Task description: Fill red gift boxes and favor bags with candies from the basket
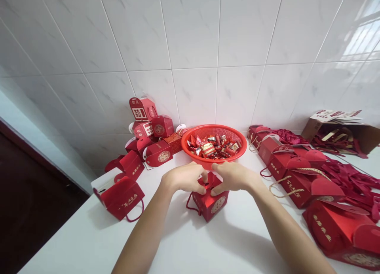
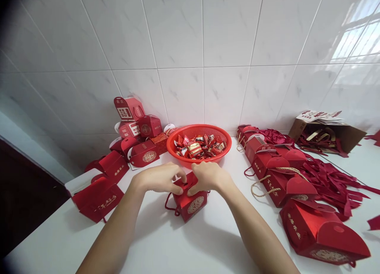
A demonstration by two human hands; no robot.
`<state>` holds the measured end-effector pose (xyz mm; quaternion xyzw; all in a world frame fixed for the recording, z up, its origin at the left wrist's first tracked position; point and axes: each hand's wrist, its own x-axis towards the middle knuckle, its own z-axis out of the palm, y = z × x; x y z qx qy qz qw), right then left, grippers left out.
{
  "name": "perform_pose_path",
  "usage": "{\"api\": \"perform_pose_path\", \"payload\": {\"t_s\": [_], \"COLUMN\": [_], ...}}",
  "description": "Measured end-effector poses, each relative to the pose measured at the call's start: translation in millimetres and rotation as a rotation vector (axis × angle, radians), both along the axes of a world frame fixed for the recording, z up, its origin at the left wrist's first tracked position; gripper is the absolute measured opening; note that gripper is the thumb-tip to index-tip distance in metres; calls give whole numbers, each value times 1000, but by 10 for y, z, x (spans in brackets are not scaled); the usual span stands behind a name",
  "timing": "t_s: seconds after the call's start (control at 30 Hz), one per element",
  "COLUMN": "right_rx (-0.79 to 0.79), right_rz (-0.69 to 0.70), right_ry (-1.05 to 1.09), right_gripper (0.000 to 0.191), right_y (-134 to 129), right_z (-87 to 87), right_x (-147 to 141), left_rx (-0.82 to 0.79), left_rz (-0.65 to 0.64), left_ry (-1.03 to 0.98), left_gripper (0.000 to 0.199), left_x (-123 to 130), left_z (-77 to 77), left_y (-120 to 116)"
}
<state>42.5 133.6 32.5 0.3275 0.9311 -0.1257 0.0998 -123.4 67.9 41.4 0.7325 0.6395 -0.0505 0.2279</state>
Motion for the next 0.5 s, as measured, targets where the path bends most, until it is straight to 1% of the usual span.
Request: {"api": "perform_pose_path", "payload": {"t_s": [0.07,0.13,0.2,0.3,0.43,0.5], "right_rx": [7,28,58,90,114,114], "right_rz": [14,9,-17,-32,-10,-9], "right_ry": [33,64,83,84,96,100], "right_gripper": [65,68,65,61,60,61], "right_y": [-136,-265,-360,-416,-366,-312], "right_z": [-24,-61,-100,-145,-178,-170], "right_x": [-49,-123,-197,-267,-297,-286], "left_rx": [-15,-32,-36,-33,-17,42], "left_rz": [-7,-35,-49,-46,-44,-43], "left_ry": [-21,-42,-44,-45,-95,-118], "left_gripper": [29,21,14,5,15,21], "left_x": [1,-5,-19,-58,-109,-127], "left_z": [-6,-3,2,-1,18,58], "left_y": [11,16,14,10,-10,-35]}}
